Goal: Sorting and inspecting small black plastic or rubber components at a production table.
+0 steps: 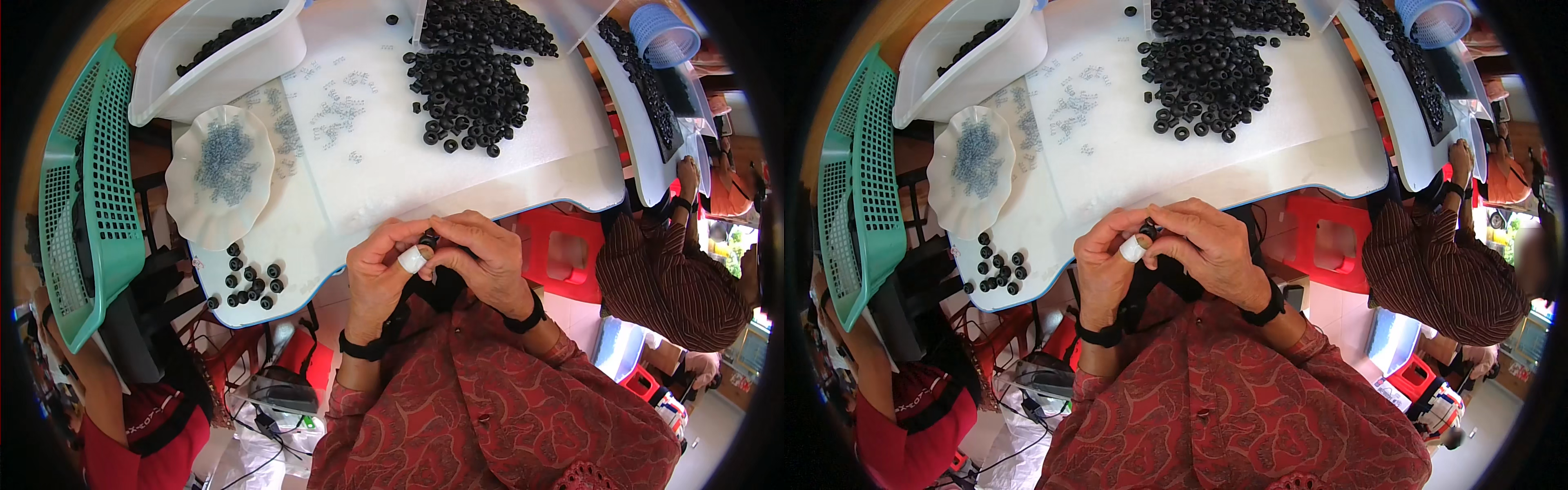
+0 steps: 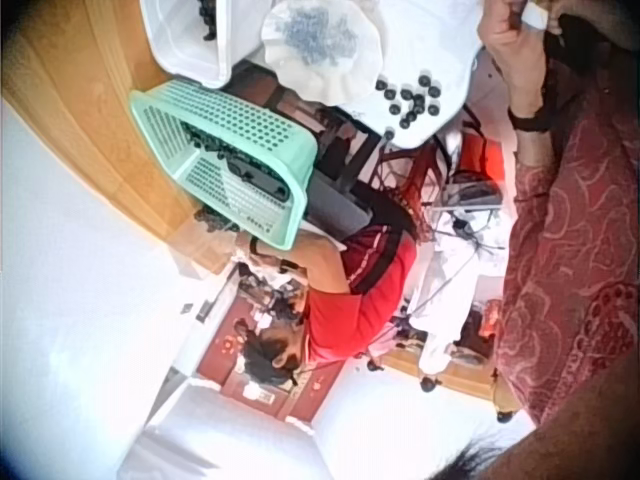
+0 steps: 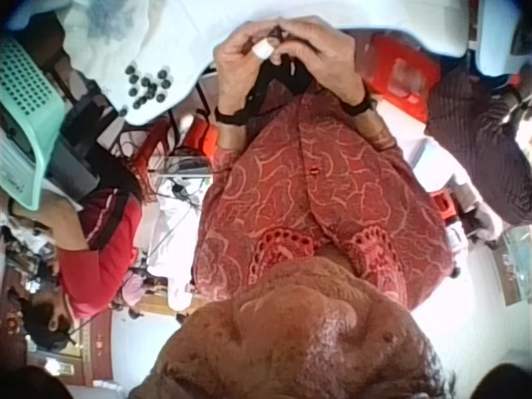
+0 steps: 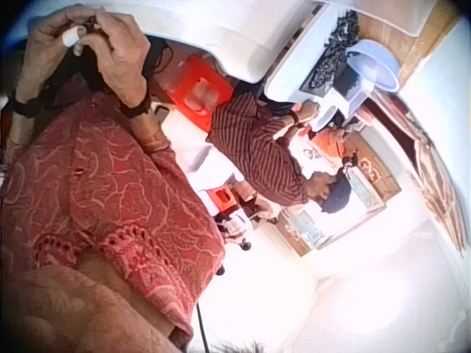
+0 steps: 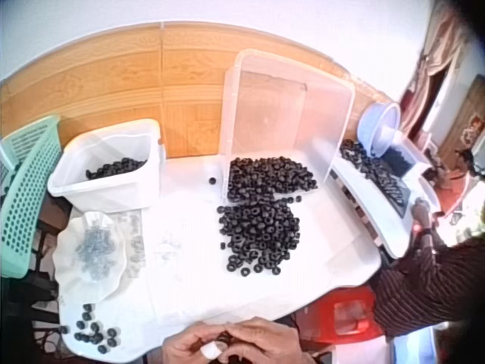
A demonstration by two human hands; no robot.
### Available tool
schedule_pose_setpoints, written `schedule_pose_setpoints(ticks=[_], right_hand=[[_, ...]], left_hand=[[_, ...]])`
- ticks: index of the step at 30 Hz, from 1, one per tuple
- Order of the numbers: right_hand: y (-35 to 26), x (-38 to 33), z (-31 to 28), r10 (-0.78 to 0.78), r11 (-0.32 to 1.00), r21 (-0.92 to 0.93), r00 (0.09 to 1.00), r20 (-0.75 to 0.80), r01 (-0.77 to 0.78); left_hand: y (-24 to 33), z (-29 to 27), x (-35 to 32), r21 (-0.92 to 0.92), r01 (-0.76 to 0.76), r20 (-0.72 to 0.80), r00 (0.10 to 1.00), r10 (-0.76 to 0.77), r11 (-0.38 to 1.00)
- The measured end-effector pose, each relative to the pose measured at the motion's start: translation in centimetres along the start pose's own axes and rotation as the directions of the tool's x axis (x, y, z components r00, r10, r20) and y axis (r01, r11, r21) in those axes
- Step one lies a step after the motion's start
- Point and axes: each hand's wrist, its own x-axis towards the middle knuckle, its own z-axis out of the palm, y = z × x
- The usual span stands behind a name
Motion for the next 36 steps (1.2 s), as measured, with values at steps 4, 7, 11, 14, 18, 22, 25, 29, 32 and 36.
schedule_pose_setpoints(ticks=[4, 7, 11, 14, 18, 22, 25, 29, 32, 36], right_hand=[[0.0, 0.2, 0.0, -0.002, 1.0, -0.017, 1.0, -0.011, 0.001], [0.0, 0.4, 0.1, 0.028, 0.999, 0.031, 1.0, 0.008, -0.028], [0.0, 0.1, 0.5, 0.065, 0.996, 0.058, 0.998, -0.021, -0.064], [-0.6, 0.1, 0.5, 0.115, 0.988, 0.103, 0.993, -0.012, -0.113], [-1.2, 0.1, 0.1, 0.146, 0.97, 0.195, 0.989, 0.017, -0.146], [-1.6, -0.4, -0.4, 0.153, 0.928, 0.339, 0.988, 0.038, -0.156], [-2.7, -0.5, -0.7, 0.166, 0.902, 0.399, 0.986, 0.031, -0.164], [-4.2, -1.0, -1.0, 0.246, 0.831, 0.508, 0.969, 0.032, -0.228], [-4.6, -1.4, -1.1, 0.277, 0.798, 0.551, 0.961, 0.024, -0.244], [-5.0, -2.2, -0.9, 0.279, 0.793, 0.556, 0.96, 0.036, -0.251]], left_hand=[[-0.2, 0.0, 0.0, -0.115, 0.019, 0.016, 1.0, -0.018, 0.993], [-0.2, 0.1, 0.0, -0.126, 0.023, -0.014, 1.0, -0.025, 0.992], [-0.3, 0.3, 0.2, -0.127, 0.015, -0.035, 0.999, -0.019, 0.992], [-0.4, 0.6, 0.2, -0.105, -0.018, -0.047, 0.999, 0.014, 0.994], [-0.1, 0.9, -0.1, -0.037, -0.054, -0.039, 0.998, 0.052, 0.998], [0.8, 1.7, -0.7, 0.016, -0.083, -0.011, 0.996, 0.083, 0.996], [1.5, 2.1, -1.2, 0.089, -0.14, 0.014, 0.99, 0.139, 0.986], [2.4, 2.7, -2.1, 0.138, -0.19, 0.021, 0.982, 0.189, 0.972], [2.7, 3.1, -3.1, 0.212, -0.23, 0.052, 0.973, 0.224, 0.95], [3.2, 3.5, -4.6, 0.329, -0.295, 0.089, 0.955, 0.282, 0.897]])
